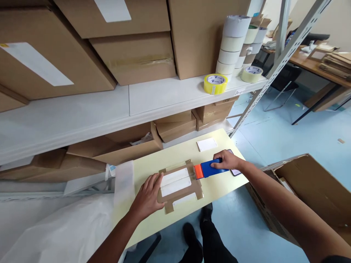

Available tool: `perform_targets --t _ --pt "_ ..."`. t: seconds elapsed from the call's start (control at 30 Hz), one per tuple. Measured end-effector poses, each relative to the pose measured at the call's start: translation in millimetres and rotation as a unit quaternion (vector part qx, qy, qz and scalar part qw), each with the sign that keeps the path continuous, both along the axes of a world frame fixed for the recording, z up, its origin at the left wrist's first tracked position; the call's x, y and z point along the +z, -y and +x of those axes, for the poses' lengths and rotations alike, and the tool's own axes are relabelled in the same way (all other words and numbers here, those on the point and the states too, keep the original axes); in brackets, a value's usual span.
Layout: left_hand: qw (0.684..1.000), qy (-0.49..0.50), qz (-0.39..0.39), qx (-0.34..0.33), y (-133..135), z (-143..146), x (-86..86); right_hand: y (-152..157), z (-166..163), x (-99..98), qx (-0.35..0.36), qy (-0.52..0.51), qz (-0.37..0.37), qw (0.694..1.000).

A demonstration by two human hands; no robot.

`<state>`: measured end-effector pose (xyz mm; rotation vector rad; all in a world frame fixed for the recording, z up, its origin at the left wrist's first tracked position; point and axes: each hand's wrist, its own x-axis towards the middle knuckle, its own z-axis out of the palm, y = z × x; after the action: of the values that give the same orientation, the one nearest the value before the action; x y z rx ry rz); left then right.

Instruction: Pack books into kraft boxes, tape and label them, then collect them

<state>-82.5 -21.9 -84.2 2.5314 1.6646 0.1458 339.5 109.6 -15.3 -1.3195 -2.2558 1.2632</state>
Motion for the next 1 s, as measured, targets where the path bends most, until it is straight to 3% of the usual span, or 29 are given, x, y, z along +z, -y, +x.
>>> perform_targets --t 0.13,0.33,0.57,0.77,0.9,1.0 --pt "1.0 -0.009 0.014 0.01 4 6 3.9 2 -3 -15.7 -0.009 0.0 0.025 1.0" --pt "0.999 -0.018 0.042 0.011 -5 36 8.9 4 -6 -33.8 -0.009 -0.028 0.023 0.999" --pt "0.998 -0.033 0.061 -0.004 -12 50 11.1 -6 -8 -30.8 0.018 -0.07 -0.035 0.997" --pt "0.997 -0.048 0.056 -0.009 -12 49 12.3 -23 27 -21.7 0.033 -0.069 -0.014 0.997" --pt "0.996 -0.06 0.058 -0.015 -14 50 11.1 -24 50 -32.8 0.04 -0.021 0.031 0.998" --pt "0.995 -0.068 0.068 -0.022 -15 50 10.2 -19 45 -42.8 0.061 0.035 0.057 0.996"
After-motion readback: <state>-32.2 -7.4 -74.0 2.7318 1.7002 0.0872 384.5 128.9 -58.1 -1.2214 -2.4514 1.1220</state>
